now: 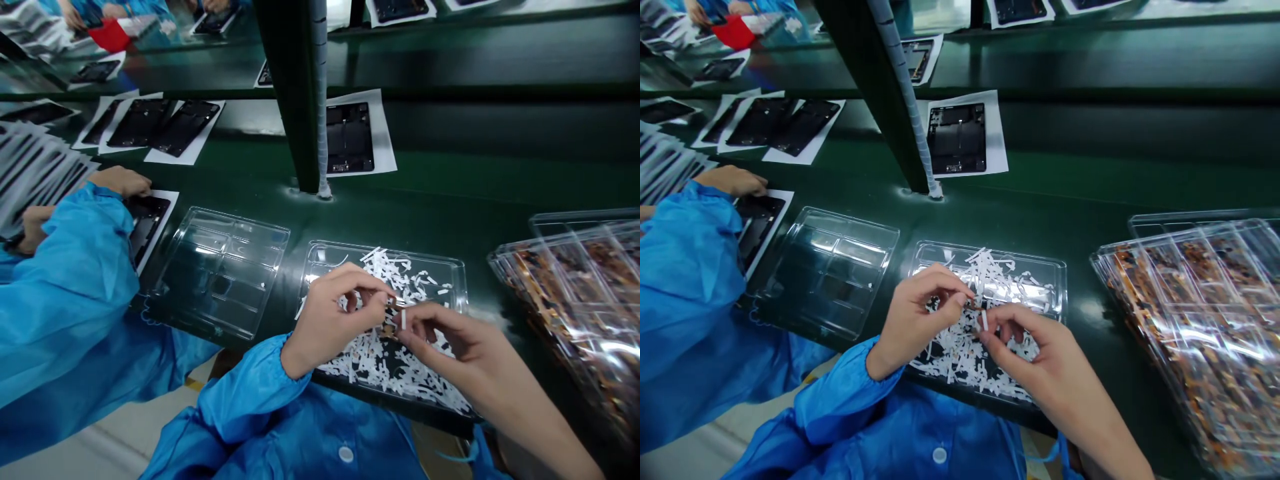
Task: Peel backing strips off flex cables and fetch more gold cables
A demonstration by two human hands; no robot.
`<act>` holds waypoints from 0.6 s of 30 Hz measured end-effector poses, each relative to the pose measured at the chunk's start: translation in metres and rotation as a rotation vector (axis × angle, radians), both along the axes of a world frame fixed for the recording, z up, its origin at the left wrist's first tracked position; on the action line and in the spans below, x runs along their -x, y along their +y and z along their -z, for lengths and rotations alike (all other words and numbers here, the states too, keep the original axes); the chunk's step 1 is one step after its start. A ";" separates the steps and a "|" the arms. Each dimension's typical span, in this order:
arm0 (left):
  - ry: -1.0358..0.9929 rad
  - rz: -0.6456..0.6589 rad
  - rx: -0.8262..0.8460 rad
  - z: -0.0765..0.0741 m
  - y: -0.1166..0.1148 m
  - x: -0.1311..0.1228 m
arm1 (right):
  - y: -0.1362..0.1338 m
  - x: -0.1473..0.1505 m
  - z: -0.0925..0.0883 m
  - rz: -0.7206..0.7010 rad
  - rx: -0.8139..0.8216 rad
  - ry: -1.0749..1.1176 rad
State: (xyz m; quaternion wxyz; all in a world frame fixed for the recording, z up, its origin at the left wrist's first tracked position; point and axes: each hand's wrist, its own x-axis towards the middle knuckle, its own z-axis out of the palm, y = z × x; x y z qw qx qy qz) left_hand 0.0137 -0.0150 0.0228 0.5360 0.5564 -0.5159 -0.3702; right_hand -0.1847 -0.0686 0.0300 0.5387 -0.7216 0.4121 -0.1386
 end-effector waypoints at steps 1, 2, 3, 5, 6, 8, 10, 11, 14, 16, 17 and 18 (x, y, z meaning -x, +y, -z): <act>0.005 -0.032 0.023 0.000 0.000 -0.003 | 0.001 0.000 0.001 -0.028 -0.017 -0.002; 0.011 -0.065 0.040 0.001 -0.001 -0.006 | 0.002 0.000 0.003 -0.045 -0.027 -0.003; 0.017 -0.089 0.048 0.002 -0.001 -0.009 | 0.002 0.000 0.004 -0.054 -0.032 -0.005; 0.019 -0.128 0.045 0.005 -0.002 -0.013 | 0.003 0.001 0.007 -0.049 -0.039 -0.007; 0.003 -0.167 0.045 0.006 -0.002 -0.014 | 0.004 0.002 0.008 -0.040 -0.041 -0.009; -0.088 -0.257 0.073 0.007 0.000 -0.014 | 0.003 0.002 0.009 -0.011 -0.026 -0.024; -0.225 -0.263 0.127 0.007 0.005 -0.009 | 0.003 0.002 0.008 0.020 0.017 -0.044; -0.291 -0.212 0.150 0.006 0.009 -0.005 | 0.003 0.002 0.007 0.029 0.038 -0.054; -0.415 -0.027 0.188 0.005 0.018 0.007 | 0.005 0.003 0.003 0.017 0.069 -0.073; -0.450 0.005 0.181 0.007 0.021 0.012 | 0.007 0.004 0.002 0.001 0.088 -0.070; -0.453 0.007 0.169 0.008 0.021 0.014 | 0.008 0.004 0.001 -0.008 0.101 -0.062; -0.453 0.011 0.153 0.010 0.021 0.014 | 0.009 0.004 0.001 -0.017 0.117 -0.055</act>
